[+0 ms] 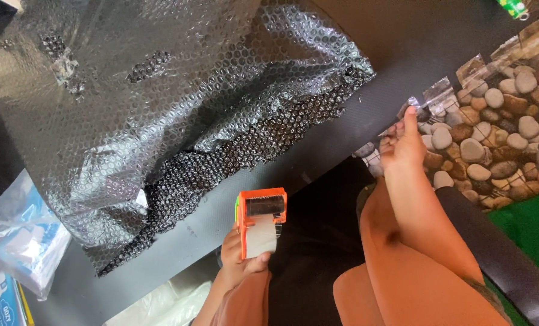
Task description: The person wraps a blue fabric bag in black bubble wrap by hand and secures it using tape from a hand dispenser.
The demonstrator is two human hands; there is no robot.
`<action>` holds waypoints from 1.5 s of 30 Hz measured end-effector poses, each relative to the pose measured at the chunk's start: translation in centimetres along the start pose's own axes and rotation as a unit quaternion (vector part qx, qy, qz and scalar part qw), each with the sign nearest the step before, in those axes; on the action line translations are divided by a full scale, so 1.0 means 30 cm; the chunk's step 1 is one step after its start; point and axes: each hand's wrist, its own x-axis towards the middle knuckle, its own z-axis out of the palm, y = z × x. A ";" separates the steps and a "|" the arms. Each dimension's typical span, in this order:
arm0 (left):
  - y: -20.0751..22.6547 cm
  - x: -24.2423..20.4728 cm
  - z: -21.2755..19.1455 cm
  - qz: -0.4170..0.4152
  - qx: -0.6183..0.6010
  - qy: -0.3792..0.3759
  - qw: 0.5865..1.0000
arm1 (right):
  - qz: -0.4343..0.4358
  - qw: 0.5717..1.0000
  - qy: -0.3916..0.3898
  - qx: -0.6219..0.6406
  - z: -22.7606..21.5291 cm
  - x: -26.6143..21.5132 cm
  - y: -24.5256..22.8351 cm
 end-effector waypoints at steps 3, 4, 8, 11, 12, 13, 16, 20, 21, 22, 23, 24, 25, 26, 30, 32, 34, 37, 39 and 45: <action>-0.008 -0.005 -0.011 -0.033 0.012 -0.058 0.998 | -0.016 0.996 0.058 -0.073 0.017 -0.151 -0.049; -0.012 -0.012 -0.019 -0.061 0.038 -0.102 0.992 | -0.037 0.984 0.105 -0.137 0.023 -0.218 -0.067; 0.028 0.053 -0.018 -0.113 -0.005 -0.106 0.988 | -0.454 0.879 -0.128 -0.069 -0.056 -0.233 -0.033; 0.057 0.100 -0.024 -0.089 0.012 -0.119 0.989 | -0.571 0.688 -0.363 -0.262 -0.023 -0.486 -0.090; 0.070 0.112 -0.026 -0.086 0.023 -0.142 0.986 | -0.608 0.592 -0.413 -0.330 -0.012 -0.555 -0.098; 0.081 0.127 -0.030 -0.082 0.033 -0.165 0.982 | -0.634 0.487 -0.456 -0.391 -0.002 -0.624 -0.106; 0.086 0.121 -0.036 -0.077 0.048 -0.163 0.982 | -0.659 0.336 -0.568 -0.360 0.055 -0.724 -0.058; 0.103 0.108 -0.042 -0.063 0.063 -0.140 0.986 | -0.701 0.294 -0.571 -0.311 0.106 -0.799 0.018; 0.098 0.090 -0.042 -0.072 0.078 -0.134 0.985 | -0.686 0.300 -0.579 -0.322 0.112 -0.805 0.028; 0.093 0.073 -0.041 -0.080 0.092 -0.127 0.984 | -0.671 0.306 -0.588 -0.332 0.117 -0.811 0.037; 0.088 0.059 -0.040 -0.081 0.092 -0.126 0.984 | -0.671 0.304 -0.589 -0.333 0.119 -0.819 0.038; 0.082 0.045 -0.038 -0.090 0.100 -0.131 0.982 | -0.639 0.320 -0.615 -0.332 0.121 -0.826 0.038; 0.075 0.035 -0.036 -0.097 0.106 -0.137 0.980 | -0.607 0.336 -0.639 -0.332 0.123 -0.833 0.036; 0.080 0.045 -0.036 -0.096 0.105 -0.137 0.980 | -0.608 0.336 -0.638 -0.333 0.118 -0.838 0.038; 0.067 0.046 -0.028 -0.100 0.101 -0.138 0.980 | -0.636 0.337 -0.624 -0.304 0.083 -0.848 0.054; 0.070 0.047 -0.027 -0.102 0.105 -0.138 0.980 | -0.662 0.332 -0.601 -0.301 0.060 -0.846 0.063; 0.093 0.072 -0.031 -0.133 0.095 -0.158 0.974 | -0.677 0.307 -0.576 -0.340 0.042 -0.841 0.066; 0.073 0.063 -0.023 -0.116 0.092 -0.115 0.982 | -0.606 0.332 -0.607 -0.393 0.016 -0.811 0.066; 0.071 0.051 -0.024 -0.132 0.093 -0.107 0.981 | -0.545 0.359 -0.639 -0.407 0.015 -0.823 0.037; 0.107 0.087 -0.051 -0.129 0.011 -0.090 0.987 | -0.466 0.423 -0.657 -0.415 0.069 -0.811 -0.041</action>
